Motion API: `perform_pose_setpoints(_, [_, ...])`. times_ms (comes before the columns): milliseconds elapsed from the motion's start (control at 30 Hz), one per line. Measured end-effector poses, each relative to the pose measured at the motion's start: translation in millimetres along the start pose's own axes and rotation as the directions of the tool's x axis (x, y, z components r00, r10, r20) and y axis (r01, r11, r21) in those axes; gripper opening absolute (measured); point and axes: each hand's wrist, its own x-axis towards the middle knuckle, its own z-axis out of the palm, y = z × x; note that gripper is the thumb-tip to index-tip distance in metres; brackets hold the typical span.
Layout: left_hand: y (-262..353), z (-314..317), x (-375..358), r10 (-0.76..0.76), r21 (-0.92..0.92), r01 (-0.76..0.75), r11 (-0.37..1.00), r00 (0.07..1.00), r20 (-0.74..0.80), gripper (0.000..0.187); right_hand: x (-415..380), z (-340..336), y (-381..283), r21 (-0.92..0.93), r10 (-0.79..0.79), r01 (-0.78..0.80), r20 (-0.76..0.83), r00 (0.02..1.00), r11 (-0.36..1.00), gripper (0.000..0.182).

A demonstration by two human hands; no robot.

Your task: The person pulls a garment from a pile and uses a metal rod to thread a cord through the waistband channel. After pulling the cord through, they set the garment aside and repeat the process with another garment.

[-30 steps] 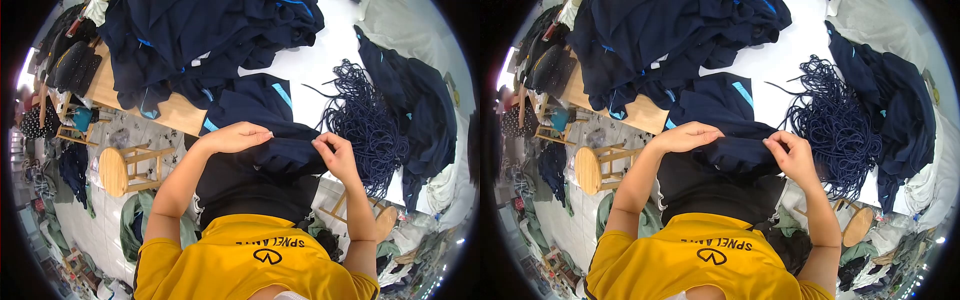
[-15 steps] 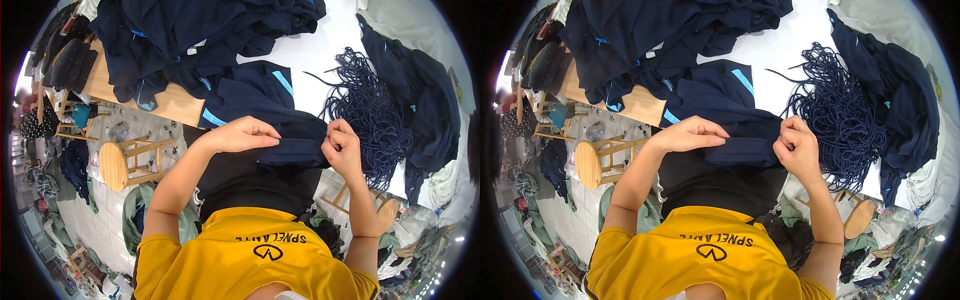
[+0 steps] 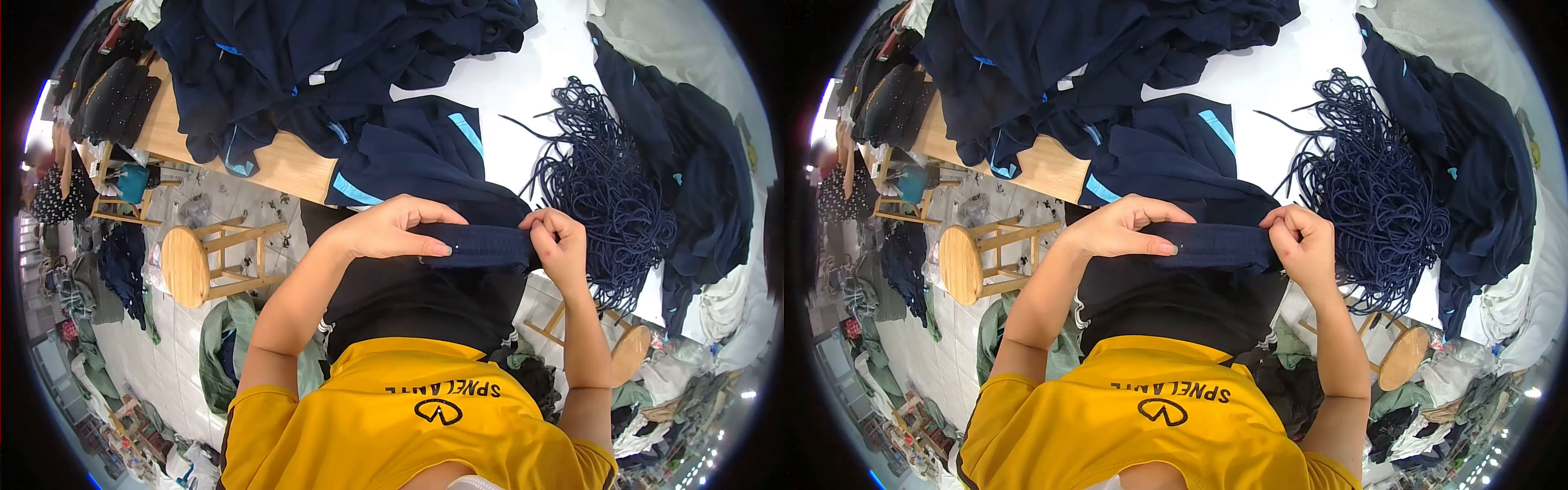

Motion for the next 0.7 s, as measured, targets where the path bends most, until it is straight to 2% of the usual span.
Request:
perform_pose_setpoints(133, [-2, 1, 3, 0.015, 0.026, -0.015, 1.000, 1.000, 0.026, 0.042, -3, 7, 8, 0.173, 0.083, -0.089, 0.039, 0.996, 0.981, 0.031])
perform_pose_setpoints(233, [-4, 16, 15, 0.204, 0.040, -0.203, 0.978, 0.978, -0.030, 0.045, -6, 19, 9, 0.322, 0.134, -0.141, 0.044, 0.990, 0.936, 0.031])
perform_pose_setpoints(267, [-1, 22, 17, 0.137, -0.003, -0.138, 0.990, 0.984, -0.109, 0.048, -6, 26, 6, 0.373, 0.170, -0.168, 0.030, 0.985, 0.913, 0.032])
perform_pose_setpoints(300, [-3, 27, 21, 0.272, 0.167, -0.234, 0.958, 0.924, -0.268, 0.046, -5, 34, 1, 0.423, 0.204, -0.192, 0.016, 0.979, 0.886, 0.032])
perform_pose_setpoints(333, [-5, 31, 26, 0.419, 0.345, -0.292, 0.892, 0.820, -0.390, 0.044, -2, 40, -1, 0.502, 0.235, -0.184, -0.039, 0.971, 0.845, 0.035])
perform_pose_setpoints(367, [-6, 32, 29, 0.568, 0.520, -0.308, 0.796, 0.679, -0.466, 0.043, 3, 45, 0, 0.508, 0.216, -0.142, -0.089, 0.972, 0.849, 0.035])
perform_pose_setpoints(400, [-1, 36, 29, 0.621, 0.499, -0.382, 0.778, 0.585, -0.522, 0.036, 8, 48, 1, 0.513, 0.199, -0.101, -0.140, 0.970, 0.852, 0.036])
perform_pose_setpoints(433, [-1, 40, 30, 0.610, 0.346, -0.516, 0.784, 0.539, -0.580, 0.028, 13, 50, 1, 0.516, 0.181, -0.058, -0.192, 0.965, 0.854, 0.037])
perform_pose_setpoints(500, [4, 55, 34, 0.452, 0.028, -0.602, 0.798, 0.567, -0.688, 0.025, 19, 55, -6, 0.415, 0.035, 0.071, -0.243, 0.969, 0.907, 0.037])
perform_pose_setpoints(567, [8, 59, 35, 0.405, 0.003, -0.581, 0.814, 0.564, -0.719, 0.024, 23, 60, -25, 0.351, -0.070, 0.158, -0.251, 0.966, 0.923, 0.035])
perform_pose_setpoints(633, [14, 58, 38, 0.391, 0.020, -0.546, 0.837, 0.574, -0.719, 0.024, 28, 61, -31, 0.386, -0.140, 0.201, -0.182, 0.973, 0.900, 0.039])
perform_pose_setpoints(700, [25, 47, 42, 0.403, 0.076, -0.496, 0.865, 0.596, -0.694, 0.024, 43, 57, -31, 0.212, -0.406, 0.434, -0.165, 0.899, 0.875, 0.050])
